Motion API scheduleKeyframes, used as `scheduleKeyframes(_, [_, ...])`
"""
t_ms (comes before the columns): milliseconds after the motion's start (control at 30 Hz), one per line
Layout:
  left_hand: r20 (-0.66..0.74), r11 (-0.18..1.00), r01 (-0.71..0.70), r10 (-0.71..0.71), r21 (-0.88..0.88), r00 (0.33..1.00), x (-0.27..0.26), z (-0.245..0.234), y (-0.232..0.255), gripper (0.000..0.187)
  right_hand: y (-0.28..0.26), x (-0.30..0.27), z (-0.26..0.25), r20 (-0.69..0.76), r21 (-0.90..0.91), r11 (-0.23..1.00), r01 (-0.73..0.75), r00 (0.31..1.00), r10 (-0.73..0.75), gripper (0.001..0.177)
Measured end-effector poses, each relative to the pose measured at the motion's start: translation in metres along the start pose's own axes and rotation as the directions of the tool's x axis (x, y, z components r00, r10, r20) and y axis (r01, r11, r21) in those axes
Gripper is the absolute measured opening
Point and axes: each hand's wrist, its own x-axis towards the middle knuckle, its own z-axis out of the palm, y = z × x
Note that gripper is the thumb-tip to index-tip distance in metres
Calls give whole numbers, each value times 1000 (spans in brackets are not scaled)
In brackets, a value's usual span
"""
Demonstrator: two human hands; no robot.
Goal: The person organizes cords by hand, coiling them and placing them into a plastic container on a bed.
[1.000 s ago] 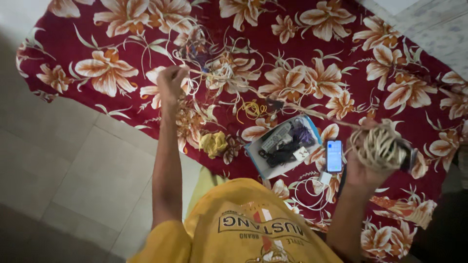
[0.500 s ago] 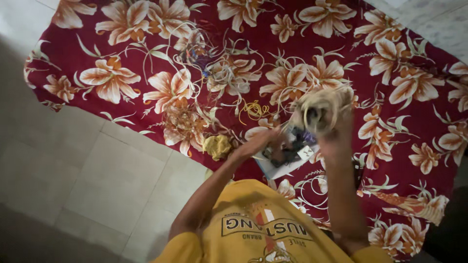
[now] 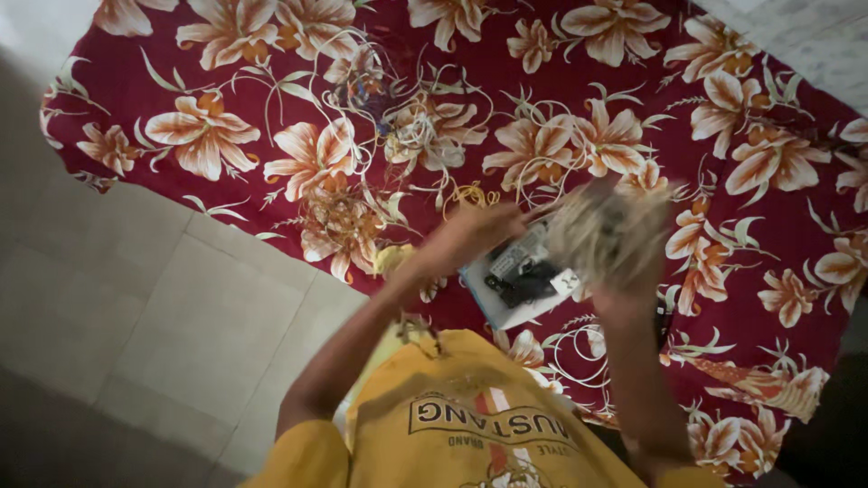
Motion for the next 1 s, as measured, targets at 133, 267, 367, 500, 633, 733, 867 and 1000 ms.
scheduleKeyframes(133, [77,944,-211,198,255,977,-14,39,17,34,-7,20,10,-280,187,982,9,959,45,38])
scheduleKeyframes(267, [103,937,247,-278,246,955,2,-17,7,33,3,-38,20,276,-656,748,-105,889,366,44])
scheduleKeyframes(367, [137,993,-113,106,39,985,1,0,-18,32,-8,-38,20,254,-237,962,-135,947,195,49])
scheduleKeyframes(500, [189,952,28,32,-306,982,-21,40,-24,30,-8,2,46,-206,251,963,-94,967,148,56])
scheduleKeyframes(633, [77,830,-153,133,537,988,-11,28,-17,48,-5,-9,67,56,-789,613,52,998,-13,74])
scheduleKeyframes(733, [274,776,-197,33,599,961,-5,-1,-19,17,-7,-15,73,200,-856,380,-350,454,868,62])
scheduleKeyframes(867, [406,923,-248,356,-295,841,10,-11,-29,19,-47,-22,96,684,-265,740,-618,421,596,75])
scheduleKeyframes(1000, [-143,868,-141,81,-476,986,-7,44,-57,22,-63,-37,97,265,-226,713,-663,663,700,79])
